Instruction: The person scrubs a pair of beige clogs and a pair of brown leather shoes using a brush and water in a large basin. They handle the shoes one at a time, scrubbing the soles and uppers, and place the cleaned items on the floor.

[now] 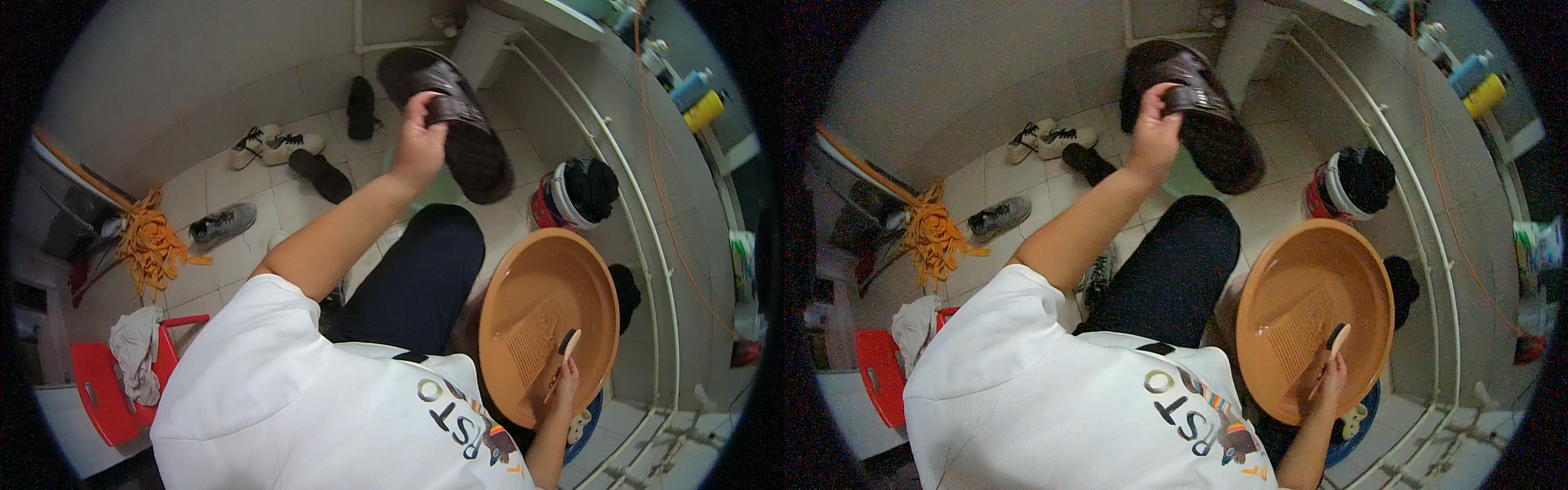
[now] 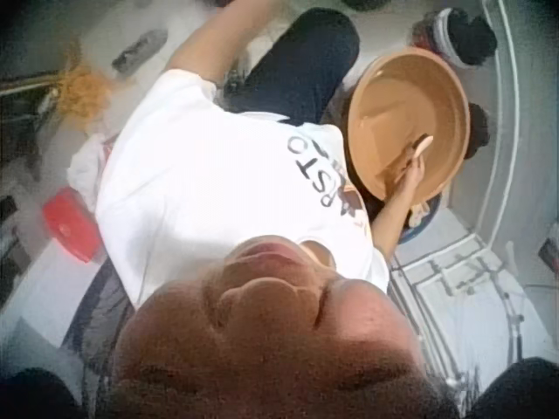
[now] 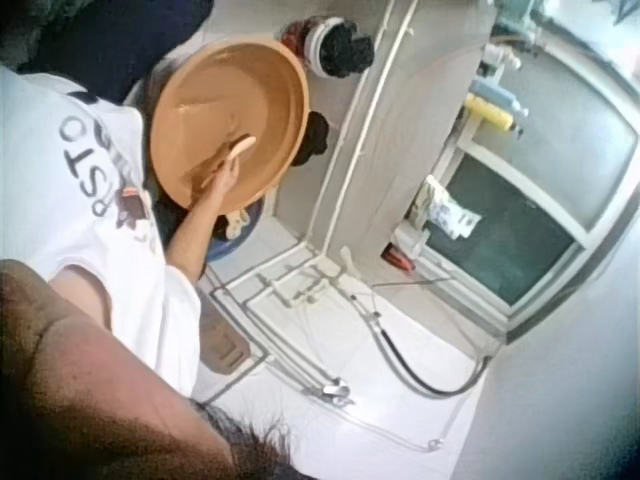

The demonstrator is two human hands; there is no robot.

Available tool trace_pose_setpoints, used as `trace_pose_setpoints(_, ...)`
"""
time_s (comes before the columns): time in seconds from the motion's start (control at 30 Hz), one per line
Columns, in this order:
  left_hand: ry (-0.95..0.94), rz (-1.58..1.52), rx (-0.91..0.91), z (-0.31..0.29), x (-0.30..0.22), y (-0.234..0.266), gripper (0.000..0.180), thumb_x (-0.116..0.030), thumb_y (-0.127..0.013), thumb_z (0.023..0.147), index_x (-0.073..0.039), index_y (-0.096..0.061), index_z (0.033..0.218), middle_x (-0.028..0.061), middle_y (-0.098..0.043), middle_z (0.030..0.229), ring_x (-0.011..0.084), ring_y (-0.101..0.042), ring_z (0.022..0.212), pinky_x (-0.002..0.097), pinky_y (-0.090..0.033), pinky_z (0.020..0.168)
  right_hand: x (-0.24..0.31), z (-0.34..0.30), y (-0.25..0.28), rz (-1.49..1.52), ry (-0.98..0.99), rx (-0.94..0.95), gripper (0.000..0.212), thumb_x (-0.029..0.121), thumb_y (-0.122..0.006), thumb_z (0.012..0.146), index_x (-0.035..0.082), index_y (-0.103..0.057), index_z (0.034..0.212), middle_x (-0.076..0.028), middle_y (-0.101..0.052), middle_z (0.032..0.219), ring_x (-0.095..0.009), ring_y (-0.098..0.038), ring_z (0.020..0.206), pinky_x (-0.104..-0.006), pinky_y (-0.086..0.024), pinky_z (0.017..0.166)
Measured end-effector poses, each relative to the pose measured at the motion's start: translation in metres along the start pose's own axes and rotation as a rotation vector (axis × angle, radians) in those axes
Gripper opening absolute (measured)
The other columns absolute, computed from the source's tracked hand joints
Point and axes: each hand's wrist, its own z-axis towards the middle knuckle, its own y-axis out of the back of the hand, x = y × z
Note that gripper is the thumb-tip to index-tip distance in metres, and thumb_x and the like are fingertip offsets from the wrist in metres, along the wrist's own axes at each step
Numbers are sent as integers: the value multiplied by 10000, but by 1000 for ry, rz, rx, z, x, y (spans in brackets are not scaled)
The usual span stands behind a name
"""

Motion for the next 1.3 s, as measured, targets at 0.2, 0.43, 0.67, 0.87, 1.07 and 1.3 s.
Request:
trace_pose_setpoints(0.2, 450, -119, 424, -83, 16, -116, 358, 8, -444, 818, -155, -443, 1137, 24, -477, 950, 118, -479, 781, 246, -420, 622, -10, -10, 23, 182, -191, -69, 344, 293, -514, 880, 77, -508, 1149, 5, -452, 638, -98, -421, 504, -244, -348, 430)
trace_pose_setpoints(0.43, 821, 81, 914, -204, 51, -183, 330, -2, -453, 779, -115, -512, 1083, 53, -535, 908, 149, -498, 829, 270, -415, 725, 0, -17, 26, 295, -212, 19, 248, 312, -524, 868, 96, -511, 989, -9, -469, 652, -106, -435, 526, -252, -351, 441)
trace_pose_setpoints(0.67, 405, 362, 1154, -237, 114, -192, 341, -129, -507, 822, -77, -537, 1157, 195, -546, 1089, 328, -509, 1048, 371, -399, 913, -19, -2, 27, 327, -159, 36, 394, 209, -484, 900, 3, -444, 1234, -2, -481, 707, -78, -441, 570, -219, -369, 490)
trace_pose_setpoints(0.87, -204, 893, 1283, -252, 69, -203, 489, -328, -574, 818, -115, -459, 1243, 186, -394, 1279, 399, -356, 1181, 450, -360, 947, -36, 11, 24, 137, -179, -100, 387, 197, -501, 878, 18, -456, 1219, -10, -489, 697, -83, -440, 560, -233, -377, 501)
trace_pose_setpoints(1.07, -165, 667, 1516, -263, 73, -198, 795, -424, -776, 574, -82, -444, 1210, 166, -394, 1267, 429, -302, 1201, 497, -312, 986, -58, 35, 24, -12, -197, -125, 357, 129, -473, 871, 49, -458, 1219, -7, -478, 684, -77, -427, 501, -227, -368, 415)
trace_pose_setpoints(1.3, -111, 725, 1802, -253, 86, -195, 632, -525, -651, 686, -84, -541, 1125, 104, -497, 1236, 354, -290, 1255, 536, -145, 1051, -108, 101, 54, -516, -86, -229, 345, 188, -447, 889, 27, -494, 1191, -174, -602, 1008, -290, -588, 852, -363, -449, 779)
